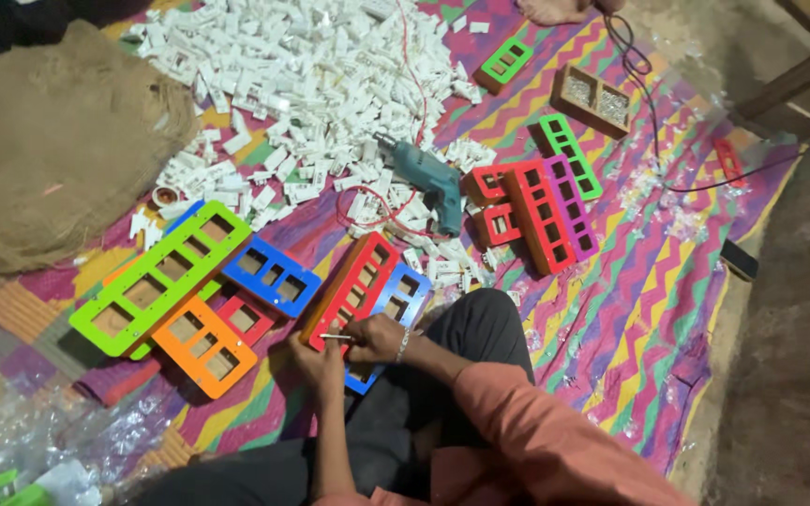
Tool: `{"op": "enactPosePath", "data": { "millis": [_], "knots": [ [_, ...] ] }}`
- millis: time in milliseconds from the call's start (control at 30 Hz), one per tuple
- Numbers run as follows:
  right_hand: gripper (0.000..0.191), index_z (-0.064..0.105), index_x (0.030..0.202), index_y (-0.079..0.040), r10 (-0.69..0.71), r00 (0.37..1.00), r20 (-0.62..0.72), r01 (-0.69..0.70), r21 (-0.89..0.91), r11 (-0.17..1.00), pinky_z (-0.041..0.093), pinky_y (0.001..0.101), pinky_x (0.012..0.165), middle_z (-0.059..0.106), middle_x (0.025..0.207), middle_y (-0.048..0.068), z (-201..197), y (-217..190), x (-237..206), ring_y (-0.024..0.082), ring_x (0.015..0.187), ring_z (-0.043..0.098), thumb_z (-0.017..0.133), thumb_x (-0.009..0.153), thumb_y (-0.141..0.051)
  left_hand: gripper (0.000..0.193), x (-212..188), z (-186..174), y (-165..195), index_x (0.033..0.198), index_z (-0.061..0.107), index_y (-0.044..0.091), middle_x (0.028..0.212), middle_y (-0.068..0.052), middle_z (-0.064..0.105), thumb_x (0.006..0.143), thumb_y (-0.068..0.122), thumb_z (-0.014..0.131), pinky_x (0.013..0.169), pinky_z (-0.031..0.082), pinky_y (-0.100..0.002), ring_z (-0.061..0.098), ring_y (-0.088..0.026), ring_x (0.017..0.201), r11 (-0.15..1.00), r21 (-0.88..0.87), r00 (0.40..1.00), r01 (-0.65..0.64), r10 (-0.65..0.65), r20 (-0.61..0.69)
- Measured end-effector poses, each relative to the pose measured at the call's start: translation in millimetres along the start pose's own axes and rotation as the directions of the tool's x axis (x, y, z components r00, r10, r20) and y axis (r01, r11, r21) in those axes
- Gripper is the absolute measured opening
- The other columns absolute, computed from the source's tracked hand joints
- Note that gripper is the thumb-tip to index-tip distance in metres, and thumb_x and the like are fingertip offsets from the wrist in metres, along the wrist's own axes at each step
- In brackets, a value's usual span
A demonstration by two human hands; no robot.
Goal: The person sits on a colorful mat and assembles a multi-colored wooden frame using a screwdriver. They insert screws into pre-drilled holes and tighten them to secure the frame components together.
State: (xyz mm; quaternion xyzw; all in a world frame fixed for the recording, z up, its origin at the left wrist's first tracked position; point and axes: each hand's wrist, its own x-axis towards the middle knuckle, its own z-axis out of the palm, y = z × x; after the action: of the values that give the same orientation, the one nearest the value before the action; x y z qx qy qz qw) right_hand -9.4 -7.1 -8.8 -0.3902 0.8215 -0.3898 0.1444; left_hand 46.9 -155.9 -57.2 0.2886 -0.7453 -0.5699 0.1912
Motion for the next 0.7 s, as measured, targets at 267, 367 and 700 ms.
{"op": "enactPosePath", "data": {
  "millis": [267,367,700],
  "knots": [
    [0.026,0.067,0.098,-0.004,0.060,0.998,0.030,-0.051,-0.232,0.971,0.054,0.0483,0.065,0.070,0.081,0.017,7.6,-19.5,0.6,0.038,0.074,0.069,0.075,0.084,-0.024,0.056,-4.7,-1.3,10.3,0.113,0.056,-0.005,0.103,-0.021,0.067,0.084,0.032,0.085,0.087,0.053,-0.041,0.067,-0.031,0.095,0.991,-0.084,0.994,0.101,-0.103,-0.020],
    [0.027,0.066,0.102,-0.004,-0.010,0.998,0.059,0.018,-0.144,0.989,0.055,0.0468,0.067,0.070,0.084,0.016,-0.9,-14.1,-2.6,0.037,0.075,0.069,0.073,0.084,-0.023,0.055,-6.8,-2.1,11.8,0.112,0.057,-0.005,0.104,-0.021,0.067,0.085,0.033,0.086,0.085,0.053,-0.042,0.067,-0.031,0.095,0.998,-0.054,0.999,0.016,-0.018,-0.037],
    [0.020,0.069,0.087,-0.003,0.219,0.921,-0.321,-0.261,-0.092,0.961,0.056,0.0469,0.070,0.069,0.072,0.018,30.4,-24.8,-12.7,0.037,0.067,0.069,0.072,0.085,-0.022,0.054,-3.0,2.5,9.0,0.109,0.058,-0.005,0.098,-0.021,0.070,0.081,0.032,0.086,0.078,0.054,-0.046,0.070,-0.035,0.090,0.996,0.005,0.995,0.089,-0.088,-0.050]
  ]
}}
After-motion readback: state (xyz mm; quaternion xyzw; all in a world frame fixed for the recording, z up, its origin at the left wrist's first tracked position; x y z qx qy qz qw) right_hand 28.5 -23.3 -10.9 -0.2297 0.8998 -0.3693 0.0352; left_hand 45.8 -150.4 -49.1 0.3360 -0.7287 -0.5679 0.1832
